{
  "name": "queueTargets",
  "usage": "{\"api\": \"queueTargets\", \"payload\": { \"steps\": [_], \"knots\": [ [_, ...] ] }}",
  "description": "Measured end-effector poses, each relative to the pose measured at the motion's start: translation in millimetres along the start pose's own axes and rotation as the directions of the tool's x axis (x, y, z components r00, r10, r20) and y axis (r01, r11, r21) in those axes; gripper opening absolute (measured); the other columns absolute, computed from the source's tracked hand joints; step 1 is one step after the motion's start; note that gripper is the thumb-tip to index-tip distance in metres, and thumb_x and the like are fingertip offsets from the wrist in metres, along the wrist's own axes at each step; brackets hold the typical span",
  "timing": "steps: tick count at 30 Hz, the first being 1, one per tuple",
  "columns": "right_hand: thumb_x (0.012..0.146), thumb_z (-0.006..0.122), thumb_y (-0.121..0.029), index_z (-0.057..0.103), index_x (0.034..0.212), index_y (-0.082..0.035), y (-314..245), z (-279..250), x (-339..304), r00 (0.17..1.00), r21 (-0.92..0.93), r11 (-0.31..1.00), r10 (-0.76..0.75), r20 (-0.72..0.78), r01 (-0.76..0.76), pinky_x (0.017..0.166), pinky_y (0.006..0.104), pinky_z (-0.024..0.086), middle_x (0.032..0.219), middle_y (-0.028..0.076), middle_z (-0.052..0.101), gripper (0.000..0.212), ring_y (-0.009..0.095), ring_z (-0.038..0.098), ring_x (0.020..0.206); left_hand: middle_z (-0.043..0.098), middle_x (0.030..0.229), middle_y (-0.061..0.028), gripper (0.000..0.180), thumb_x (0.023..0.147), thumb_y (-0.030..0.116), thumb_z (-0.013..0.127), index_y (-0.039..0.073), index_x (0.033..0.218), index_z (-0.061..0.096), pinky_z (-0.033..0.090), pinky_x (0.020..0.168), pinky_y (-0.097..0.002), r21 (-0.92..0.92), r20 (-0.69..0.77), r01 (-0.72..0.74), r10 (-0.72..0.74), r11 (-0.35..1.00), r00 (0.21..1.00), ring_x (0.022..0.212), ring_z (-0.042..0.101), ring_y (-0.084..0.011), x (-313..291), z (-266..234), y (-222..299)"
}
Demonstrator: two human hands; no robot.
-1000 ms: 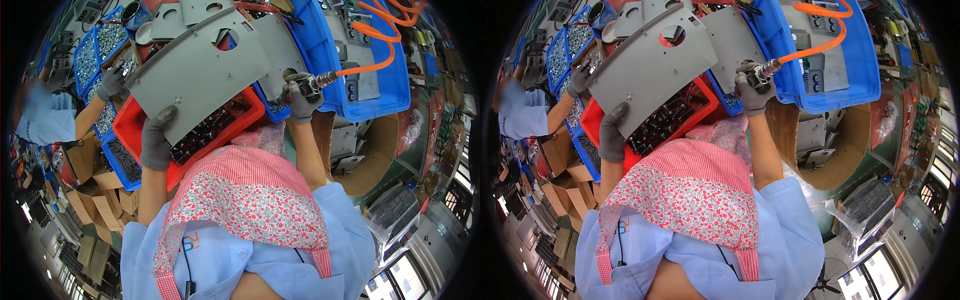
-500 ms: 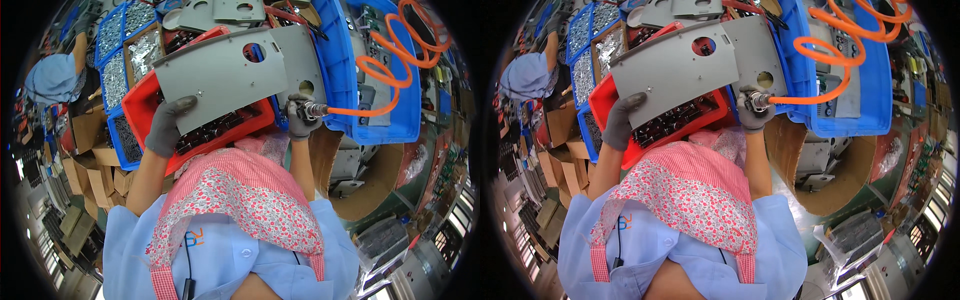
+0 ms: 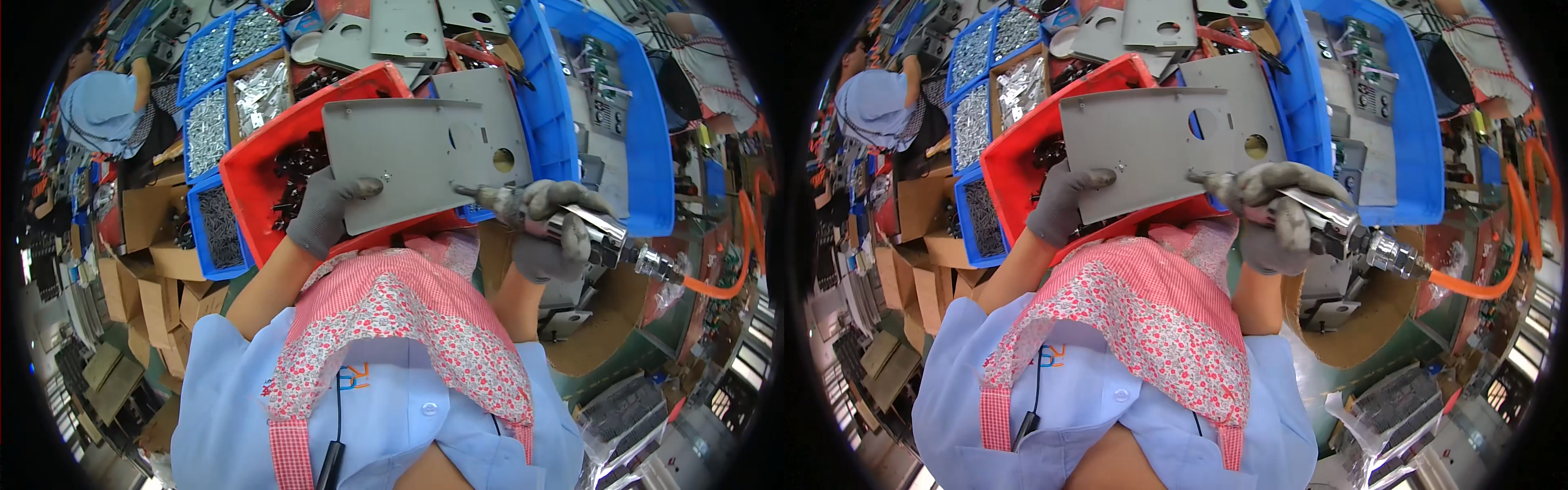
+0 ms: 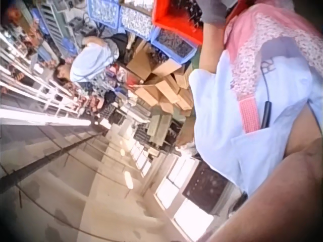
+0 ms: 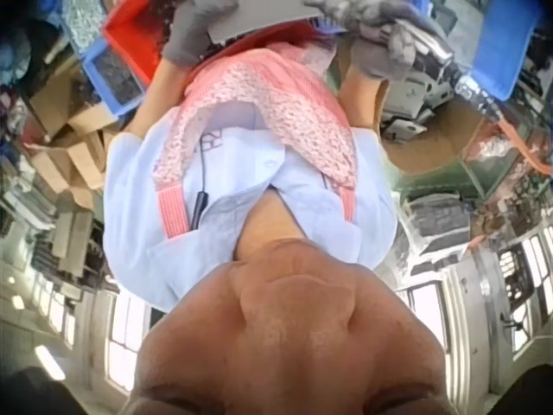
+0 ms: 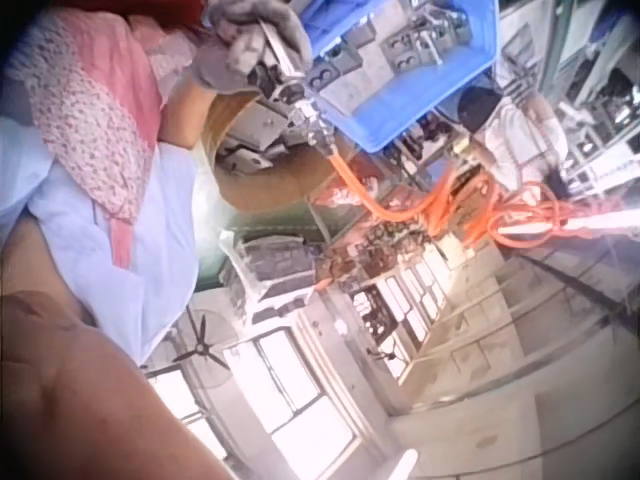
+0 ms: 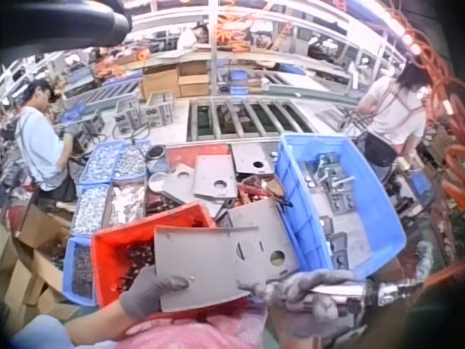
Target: Use a pneumatic screwdriver to secure components onto a metal enclosure plate on an assembly line.
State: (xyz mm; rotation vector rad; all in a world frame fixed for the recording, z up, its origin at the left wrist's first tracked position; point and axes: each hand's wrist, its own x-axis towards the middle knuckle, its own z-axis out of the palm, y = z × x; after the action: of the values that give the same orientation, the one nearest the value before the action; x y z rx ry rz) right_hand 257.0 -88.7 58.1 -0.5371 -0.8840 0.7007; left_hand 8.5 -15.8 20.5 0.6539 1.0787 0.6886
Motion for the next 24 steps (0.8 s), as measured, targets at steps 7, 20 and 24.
{"api": "queueTargets", "payload": {
  "steps": [7, 20, 24],
  "knots": [
    [0.079, 0.048, -0.010, 0.049, 0.113, -0.001, 0.1, 39.6, -9.2, 0.991, 0.104, 0.991, -0.091, 0.103, 0.080, 0.057, 0.0439, 0.049, 0.092, 0.023, 0.060, 0.036, 0.022, 0.056, 0.060, 0.067, 0.088, -0.0114, 0.028, 0.070, 0.002, 0.070, -0.004, 0.097, 0.064, 0.053, 0.070, -0.0320, 0.078, 0.076, 0.052, -0.058, 0.996, 0.995, 0.076, 0.065, -0.0189, -12.4, 26.6, -9.7],
    [0.079, 0.051, -0.009, 0.048, 0.114, -0.001, -13.5, 56.5, -27.8, 0.987, 0.012, 0.990, -0.143, 0.067, 0.142, 0.054, 0.0435, 0.052, 0.090, 0.024, 0.060, 0.036, 0.025, 0.059, 0.061, 0.066, 0.085, -0.0095, 0.028, 0.068, 0.001, 0.070, -0.004, 0.095, 0.063, 0.051, 0.070, -0.0297, 0.112, 0.136, 0.017, -0.032, 0.994, 0.990, 0.073, 0.063, -0.0166, -29.6, 31.7, -9.9],
    [0.079, 0.052, -0.010, 0.049, 0.113, -0.001, -16.3, 63.4, -32.4, 0.992, -0.043, 0.991, -0.126, 0.023, 0.126, 0.053, 0.0433, 0.052, 0.088, 0.024, 0.060, 0.036, 0.025, 0.058, 0.060, 0.066, 0.085, -0.0100, 0.028, 0.068, 0.000, 0.069, -0.004, 0.096, 0.063, 0.051, 0.071, -0.0305, 0.109, 0.142, -0.011, -0.005, 0.994, 0.990, 0.074, 0.063, -0.0173, -28.5, 33.3, -12.9]
  ]
}}
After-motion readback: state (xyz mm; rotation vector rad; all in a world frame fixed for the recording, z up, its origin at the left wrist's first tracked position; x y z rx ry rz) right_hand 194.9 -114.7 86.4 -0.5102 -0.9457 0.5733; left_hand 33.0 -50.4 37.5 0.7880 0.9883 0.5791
